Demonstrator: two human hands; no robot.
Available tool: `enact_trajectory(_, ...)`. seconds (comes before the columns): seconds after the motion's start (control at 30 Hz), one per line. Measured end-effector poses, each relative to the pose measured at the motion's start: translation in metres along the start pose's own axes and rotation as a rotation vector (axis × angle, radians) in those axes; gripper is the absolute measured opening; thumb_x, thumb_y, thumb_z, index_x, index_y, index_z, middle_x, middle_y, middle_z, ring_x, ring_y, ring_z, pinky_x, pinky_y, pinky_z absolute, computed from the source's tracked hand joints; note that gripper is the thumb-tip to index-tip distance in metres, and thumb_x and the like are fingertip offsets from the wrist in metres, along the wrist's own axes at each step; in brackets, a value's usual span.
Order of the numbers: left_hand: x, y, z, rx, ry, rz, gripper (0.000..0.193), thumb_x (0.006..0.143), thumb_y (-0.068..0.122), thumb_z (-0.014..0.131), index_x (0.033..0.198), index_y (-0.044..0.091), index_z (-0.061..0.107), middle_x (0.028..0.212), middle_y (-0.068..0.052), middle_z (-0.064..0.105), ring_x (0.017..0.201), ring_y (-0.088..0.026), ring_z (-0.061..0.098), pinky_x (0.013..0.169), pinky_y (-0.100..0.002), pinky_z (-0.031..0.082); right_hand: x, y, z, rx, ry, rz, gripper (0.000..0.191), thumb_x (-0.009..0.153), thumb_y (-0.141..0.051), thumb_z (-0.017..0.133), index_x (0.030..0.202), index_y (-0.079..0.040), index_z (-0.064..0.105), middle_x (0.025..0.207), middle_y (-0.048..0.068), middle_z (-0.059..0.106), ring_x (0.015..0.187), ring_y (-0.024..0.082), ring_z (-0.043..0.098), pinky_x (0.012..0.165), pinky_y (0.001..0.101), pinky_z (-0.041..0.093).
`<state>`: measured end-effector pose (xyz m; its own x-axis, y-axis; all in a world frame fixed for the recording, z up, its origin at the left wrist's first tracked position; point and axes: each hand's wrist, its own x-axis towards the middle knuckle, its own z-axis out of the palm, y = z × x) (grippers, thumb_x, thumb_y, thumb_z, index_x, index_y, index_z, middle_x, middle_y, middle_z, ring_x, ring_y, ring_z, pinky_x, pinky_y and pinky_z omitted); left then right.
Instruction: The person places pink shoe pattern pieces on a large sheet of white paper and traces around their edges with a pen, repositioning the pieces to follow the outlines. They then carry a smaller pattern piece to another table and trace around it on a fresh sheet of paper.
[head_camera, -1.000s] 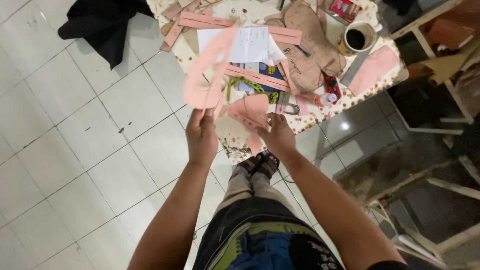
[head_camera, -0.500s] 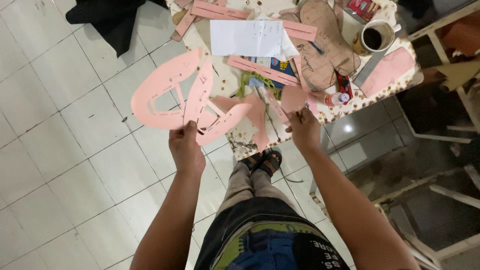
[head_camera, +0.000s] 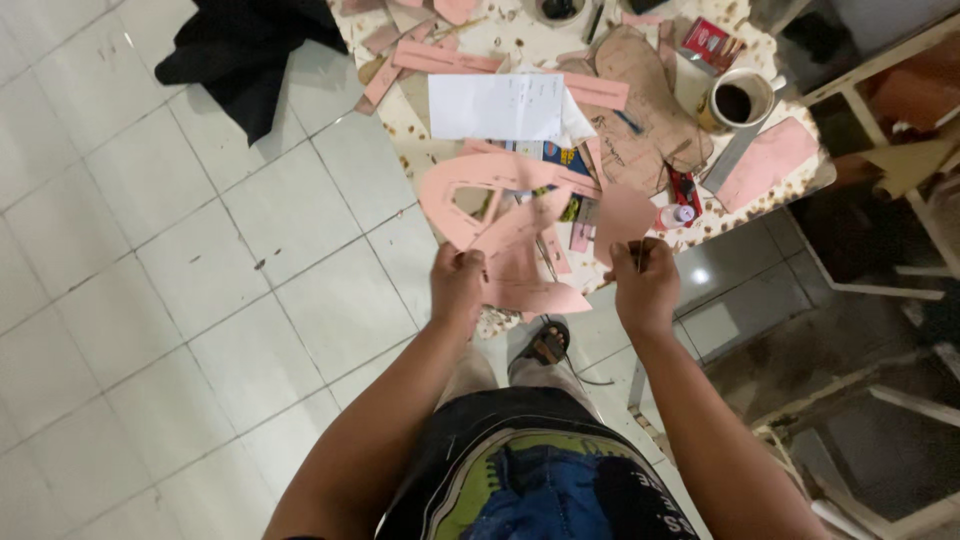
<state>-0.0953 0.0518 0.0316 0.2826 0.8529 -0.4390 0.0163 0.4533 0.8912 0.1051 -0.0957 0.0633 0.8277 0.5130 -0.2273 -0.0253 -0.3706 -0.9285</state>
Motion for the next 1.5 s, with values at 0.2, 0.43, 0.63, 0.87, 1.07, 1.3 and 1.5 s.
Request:
enact_trajectory(0.2, 0.039, 0.012, 0.022, 0.172, -0.268, -0.047, 0.019, 0.093, 0.014, 0.06, 0.106, 0.003, 0.069, 0.083, -0.004, 0.066, 0.069, -0.013, 0.056, 0.06, -0.031, 0.045, -0.013, -0.016, 0.012, -0.033, -0.103, 0.164, 0.027, 0.096, -0.019, 0.072, 0.104, 0.005, 0.065, 0.078, 0.006, 0.066, 0.066, 0.012, 0.062, 0.063, 0.0279, 0.05)
enact_trajectory(0.43, 0.145, 0.065, 0.001, 1.176, -0.51, 0.226, 0.026, 0.096, 0.029, 0.06, 0.099, 0.006, 0.073, 0.092, -0.021, 0.073, 0.085, -0.039, 0.068, 0.079, -0.051, 0.052, -0.016, -0.022, 0.085, -0.058, 0.116, 0.309, 0.028, 0.094, -0.019, 0.07, 0.108, 0.004, 0.064, 0.081, 0.006, 0.07, 0.066, 0.013, 0.067, 0.06, 0.028, 0.05)
enact_trajectory(0.63, 0.339, 0.148, -0.006, 1.357, -0.39, 1.012, 0.035, 0.092, 0.011, 0.059, 0.126, 0.009, 0.065, 0.135, -0.012, 0.063, 0.126, -0.034, 0.057, 0.102, -0.049, 0.047, -0.017, -0.027, 0.141, 0.12, 0.344, 0.432, 0.028, 0.098, -0.017, 0.068, 0.117, 0.002, 0.06, 0.082, 0.01, 0.069, 0.062, 0.013, 0.057, 0.05, 0.026, 0.04)
enact_trajectory(0.87, 0.421, 0.197, 0.018, 1.534, -0.513, 1.215, 0.047, 0.077, 0.025, 0.067, 0.122, 0.013, 0.065, 0.136, -0.006, 0.057, 0.13, -0.032, 0.049, 0.109, -0.06, 0.033, -0.029, -0.037, 0.169, 0.203, 0.447, 0.452, 0.028, 0.096, -0.012, 0.066, 0.118, 0.003, 0.058, 0.092, 0.007, 0.065, 0.074, 0.012, 0.067, 0.047, 0.024, 0.041)
enact_trajectory(1.07, 0.425, 0.191, 0.024, 1.438, -0.568, 1.178, 0.026, 0.09, 0.024, 0.066, 0.112, 0.011, 0.07, 0.134, -0.006, 0.063, 0.128, -0.03, 0.053, 0.112, -0.053, 0.034, -0.034, -0.055, 0.174, 0.27, 0.522, 0.525, 0.029, 0.096, -0.01, 0.065, 0.12, 0.003, 0.058, 0.093, 0.006, 0.066, 0.075, 0.012, 0.066, 0.048, 0.0238, 0.042)
enact_trajectory(1.3, 0.403, 0.18, 0.017, 0.952, -0.536, 0.629, 0.026, 0.099, 0.019, 0.061, 0.121, 0.009, 0.072, 0.113, -0.007, 0.075, 0.101, -0.02, 0.072, 0.092, -0.04, 0.055, -0.012, -0.056, 0.187, 0.399, 0.514, 0.476, 0.027, 0.095, -0.008, 0.065, 0.119, 0.002, 0.059, 0.092, 0.006, 0.065, 0.072, 0.012, 0.065, 0.047, 0.0229, 0.04)
enact_trajectory(1.5, 0.324, 0.156, 0.005, 0.232, -0.724, -0.123, 0.031, 0.097, 0.007, 0.059, 0.127, -0.002, 0.064, 0.102, -0.001, 0.068, 0.084, -0.009, 0.065, 0.072, -0.027, 0.059, 0.006, -0.071, 0.194, 0.488, 0.378, 0.438, 0.021, 0.096, -0.006, 0.064, 0.114, 0.005, 0.062, 0.086, 0.009, 0.07, 0.07, 0.01, 0.063, 0.049, 0.0217, 0.041)
